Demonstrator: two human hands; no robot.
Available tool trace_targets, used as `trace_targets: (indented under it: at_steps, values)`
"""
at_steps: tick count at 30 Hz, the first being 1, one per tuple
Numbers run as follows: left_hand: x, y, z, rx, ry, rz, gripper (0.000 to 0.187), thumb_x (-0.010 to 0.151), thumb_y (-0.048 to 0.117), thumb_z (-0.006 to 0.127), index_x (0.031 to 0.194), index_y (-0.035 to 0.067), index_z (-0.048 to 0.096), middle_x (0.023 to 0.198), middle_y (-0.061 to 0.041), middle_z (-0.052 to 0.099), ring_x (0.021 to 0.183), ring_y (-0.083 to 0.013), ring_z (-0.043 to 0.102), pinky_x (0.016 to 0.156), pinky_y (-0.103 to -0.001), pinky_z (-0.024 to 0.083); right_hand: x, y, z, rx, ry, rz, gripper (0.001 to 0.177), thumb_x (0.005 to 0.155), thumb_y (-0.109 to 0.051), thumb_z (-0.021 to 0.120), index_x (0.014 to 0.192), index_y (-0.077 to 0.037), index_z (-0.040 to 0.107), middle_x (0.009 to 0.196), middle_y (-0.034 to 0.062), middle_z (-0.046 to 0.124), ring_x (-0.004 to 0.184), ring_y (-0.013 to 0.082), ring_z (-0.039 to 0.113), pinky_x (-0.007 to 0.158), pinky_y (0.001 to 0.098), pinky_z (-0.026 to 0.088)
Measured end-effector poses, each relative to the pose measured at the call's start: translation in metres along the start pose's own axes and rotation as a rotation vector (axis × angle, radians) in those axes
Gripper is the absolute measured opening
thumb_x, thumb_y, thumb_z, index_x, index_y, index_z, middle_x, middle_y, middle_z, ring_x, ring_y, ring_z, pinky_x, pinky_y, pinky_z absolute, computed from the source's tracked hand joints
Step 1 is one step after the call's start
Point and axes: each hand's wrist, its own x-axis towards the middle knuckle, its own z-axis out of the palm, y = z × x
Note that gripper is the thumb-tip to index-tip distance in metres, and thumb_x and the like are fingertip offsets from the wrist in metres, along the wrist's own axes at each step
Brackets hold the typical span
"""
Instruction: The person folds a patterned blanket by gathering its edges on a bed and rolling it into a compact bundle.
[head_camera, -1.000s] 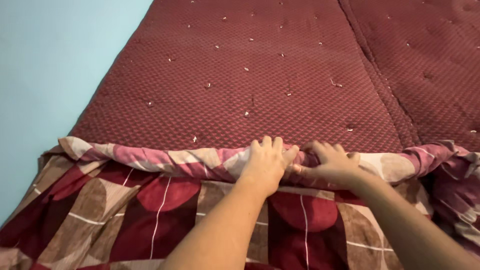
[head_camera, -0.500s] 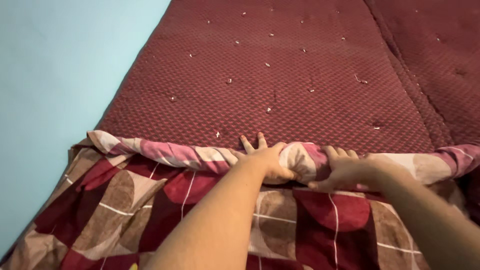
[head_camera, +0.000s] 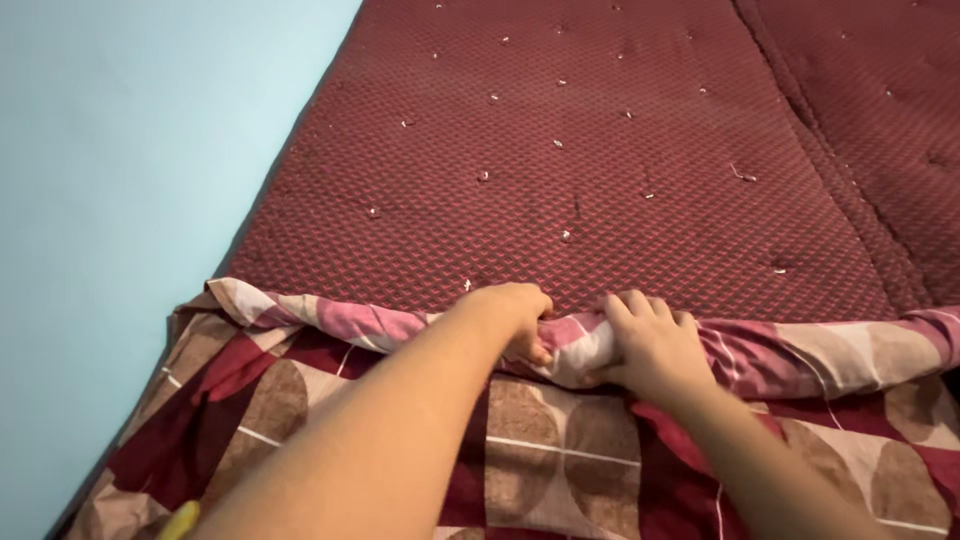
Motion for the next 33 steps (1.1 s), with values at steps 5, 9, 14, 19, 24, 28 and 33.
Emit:
trace_targets:
  at_steps: [5, 9, 14, 19, 24, 28, 33]
  values:
    - [0.002, 0.023, 0.043, 0.025, 0.257, -0.234, 0.038, 0.098, 0.025, 0.062, 0.134, 0.018, 0.054, 0.13, -0.012, 0.067, 0.121, -0.0327, 0.065, 0.091, -0.057, 0.055, -0.014, -0.014, 0.011, -0.081, 0.166, -0.047, 0.111, 0.051, -0.071, 0.085, 0.141, -0.016, 0.049, 0.148, 0.0128, 0.045, 0.141, 0.0371, 0.038, 0.107, 0.067, 0.028]
    - [0.011, 0.017, 0.061, -0.059, 0.367, -0.19, 0.036, 0.094, 0.02, 0.063, 0.128, 0.012, 0.056, 0.117, -0.013, 0.074, 0.114, -0.0317, 0.07, 0.091, -0.047, 0.057, 0.027, -0.013, -0.032, -0.034, -0.383, 0.04, 0.092, 0.075, -0.083, 0.066, 0.139, -0.019, 0.054, 0.145, 0.0099, 0.049, 0.144, 0.0349, 0.036, 0.113, 0.0713, 0.021]
    - [-0.006, 0.007, 0.078, -0.1, 0.463, -0.149, 0.031, 0.095, 0.014, 0.063, 0.126, 0.01, 0.059, 0.115, -0.016, 0.075, 0.111, -0.0334, 0.071, 0.092, -0.048, 0.056, 0.039, -0.036, -0.017, 0.023, -0.282, -0.101, 0.089, 0.061, -0.063, 0.08, 0.134, -0.019, 0.058, 0.134, 0.0068, 0.063, 0.134, 0.0275, 0.055, 0.109, 0.0553, 0.039]
    - [-0.013, -0.011, 0.036, -0.18, 0.006, -0.099, 0.047, 0.086, 0.022, 0.075, 0.13, 0.013, 0.059, 0.12, -0.014, 0.072, 0.114, -0.0324, 0.069, 0.095, -0.048, 0.055, 0.037, -0.043, -0.011, 0.054, -0.283, -0.112, 0.083, 0.064, -0.051, 0.081, 0.142, -0.034, 0.055, 0.133, 0.0022, 0.064, 0.131, 0.0261, 0.055, 0.106, 0.0531, 0.039]
    - [-0.012, -0.046, 0.001, -0.172, -0.289, -0.065, 0.042, 0.084, 0.027, 0.076, 0.123, 0.014, 0.068, 0.121, -0.013, 0.073, 0.115, -0.0299, 0.07, 0.094, -0.044, 0.056, 0.028, -0.077, 0.005, -0.109, -0.065, -0.149, 0.046, 0.088, -0.031, 0.064, 0.13, -0.012, 0.06, 0.124, 0.0151, 0.064, 0.124, 0.0334, 0.056, 0.101, 0.0522, 0.042]
    - [-0.036, -0.049, 0.034, -0.026, 0.073, -0.25, 0.039, 0.083, 0.032, 0.077, 0.117, 0.014, 0.076, 0.122, -0.011, 0.075, 0.115, -0.0279, 0.072, 0.094, -0.042, 0.058, 0.016, -0.086, 0.012, -0.064, -0.011, -0.037, 0.037, 0.084, -0.026, 0.061, 0.119, -0.014, 0.063, 0.119, 0.0098, 0.066, 0.121, 0.0293, 0.058, 0.101, 0.0498, 0.041]
    - [-0.021, -0.001, 0.042, -0.648, 0.408, -0.646, 0.044, 0.084, 0.043, 0.074, 0.114, 0.011, 0.078, 0.121, -0.014, 0.072, 0.115, -0.0293, 0.07, 0.094, -0.04, 0.057, 0.013, -0.091, 0.016, -0.022, 0.086, 0.0, 0.046, 0.075, -0.034, 0.071, 0.117, -0.016, 0.062, 0.119, 0.0078, 0.065, 0.118, 0.0295, 0.057, 0.097, 0.0508, 0.039]
